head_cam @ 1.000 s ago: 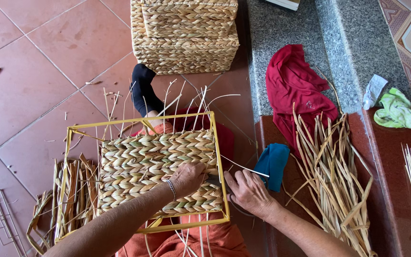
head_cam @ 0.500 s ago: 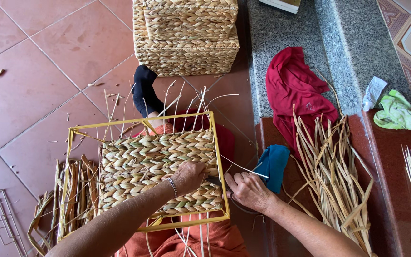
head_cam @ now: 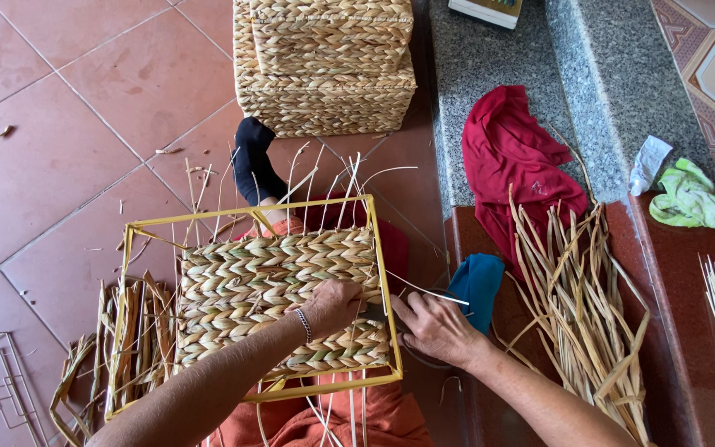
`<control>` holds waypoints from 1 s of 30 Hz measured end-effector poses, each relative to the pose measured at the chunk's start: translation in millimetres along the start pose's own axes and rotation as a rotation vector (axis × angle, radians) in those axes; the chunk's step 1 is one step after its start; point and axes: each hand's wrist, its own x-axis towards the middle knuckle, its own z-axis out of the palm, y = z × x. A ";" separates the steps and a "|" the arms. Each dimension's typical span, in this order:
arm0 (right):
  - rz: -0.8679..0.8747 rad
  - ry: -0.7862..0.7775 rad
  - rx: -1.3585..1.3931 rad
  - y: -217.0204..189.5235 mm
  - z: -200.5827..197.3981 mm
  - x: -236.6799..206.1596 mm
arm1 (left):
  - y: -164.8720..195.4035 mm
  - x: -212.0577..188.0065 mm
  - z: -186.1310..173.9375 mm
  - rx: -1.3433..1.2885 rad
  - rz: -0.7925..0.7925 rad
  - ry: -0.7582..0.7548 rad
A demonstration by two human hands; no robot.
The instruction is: The person sits on the floor weaving a water hyacinth panel onto a yellow metal basket frame. They tuck and tighten woven strands, trim excess material with scissors, rotate the frame to work different sides, and bend protruding sticks over the frame edges.
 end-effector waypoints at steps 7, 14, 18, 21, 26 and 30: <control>-0.098 0.016 -0.114 6.1 20.5 0.0 | -5.7 3.6 6.2 0.030 0.025 0.023; -0.132 -0.073 -0.204 8.9 21.1 -2.8 | -28.3 9.3 17.9 -0.127 0.028 0.062; -0.158 0.174 -0.184 2.5 12.5 2.0 | -31.6 11.8 22.7 -0.150 0.099 0.145; -0.146 0.111 -0.100 -3.1 4.4 7.7 | -34.8 15.5 20.9 -0.040 0.070 0.101; -0.074 0.097 0.194 -4.8 -11.2 -2.2 | -56.9 12.7 0.8 0.159 -0.253 -0.157; -0.104 0.080 0.172 -12.2 -13.1 -1.4 | -65.4 -9.6 -5.7 0.193 -0.158 -0.291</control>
